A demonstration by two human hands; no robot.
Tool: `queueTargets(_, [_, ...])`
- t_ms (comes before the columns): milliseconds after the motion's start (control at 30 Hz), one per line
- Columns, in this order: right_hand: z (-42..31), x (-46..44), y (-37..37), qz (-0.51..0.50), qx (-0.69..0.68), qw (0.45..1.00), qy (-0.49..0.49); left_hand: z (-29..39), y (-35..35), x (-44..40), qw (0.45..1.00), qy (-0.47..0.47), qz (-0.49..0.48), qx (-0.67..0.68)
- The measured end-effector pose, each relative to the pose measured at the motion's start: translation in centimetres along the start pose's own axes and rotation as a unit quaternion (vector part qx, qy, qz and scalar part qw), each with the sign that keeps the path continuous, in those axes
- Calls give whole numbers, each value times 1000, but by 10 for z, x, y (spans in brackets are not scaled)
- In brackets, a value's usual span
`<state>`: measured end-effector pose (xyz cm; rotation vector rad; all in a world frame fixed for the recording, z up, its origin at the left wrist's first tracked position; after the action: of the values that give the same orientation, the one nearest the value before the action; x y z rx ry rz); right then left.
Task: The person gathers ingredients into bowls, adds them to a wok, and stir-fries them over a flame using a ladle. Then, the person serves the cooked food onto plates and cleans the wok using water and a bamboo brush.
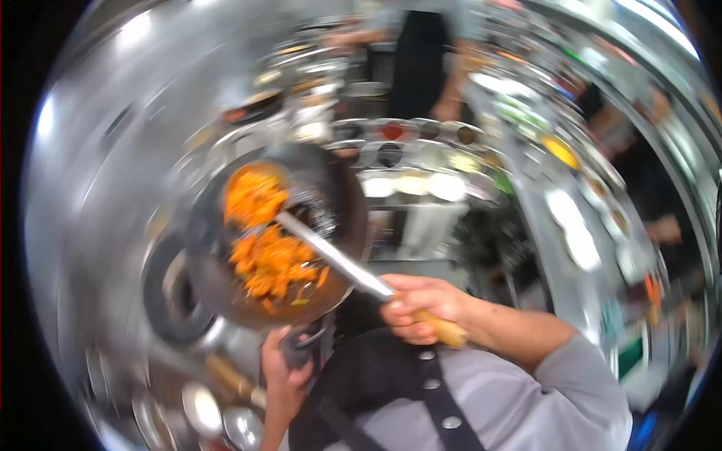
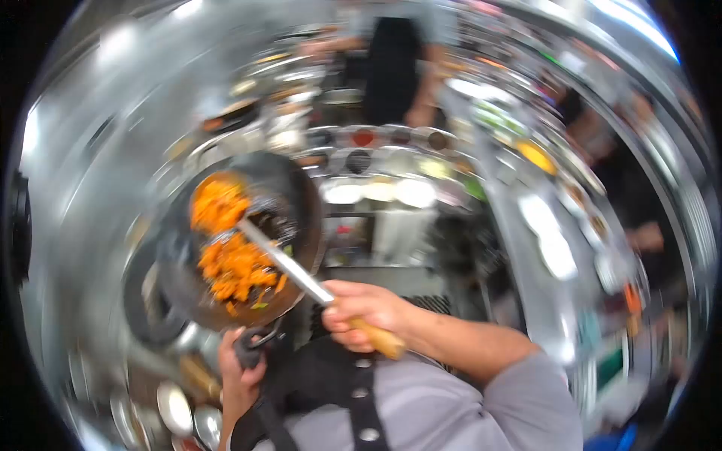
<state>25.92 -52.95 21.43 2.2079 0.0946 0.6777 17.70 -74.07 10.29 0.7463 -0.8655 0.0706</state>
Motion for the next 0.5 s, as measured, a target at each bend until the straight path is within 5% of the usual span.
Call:
queueTargets(67, [-4,48,-38,58,-15,997,-54,-47,36,-4,989,-57,-118,-72])
queueTargets(100, [-4,74,-54,84,-14,994,-73,-71,32,-28,993,-63,-62,-80])
queueTargets(300, [26,230,-112,197,-134,957,-167,-190,77,-13,953,-145,-126,-234])
queueTargets(400, [28,315,-145,251,-213,910,-253,-262,106,6,917,-231,-129,-297])
queueTargets(500, [46,399,-182,319,-245,857,-322,-306,119,16,919,-222,-108,-309])
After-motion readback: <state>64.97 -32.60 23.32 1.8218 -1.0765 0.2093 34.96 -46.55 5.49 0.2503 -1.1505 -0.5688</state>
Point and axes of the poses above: each hand's wrist, its own x-axis away from the middle knuckle, its own y-axis out of the palm, z = x × y, the point moved 10 cm from there along -x, towards the middle knuckle, and after that the axes turned 15 degrees about z, right-handed, at the moved point
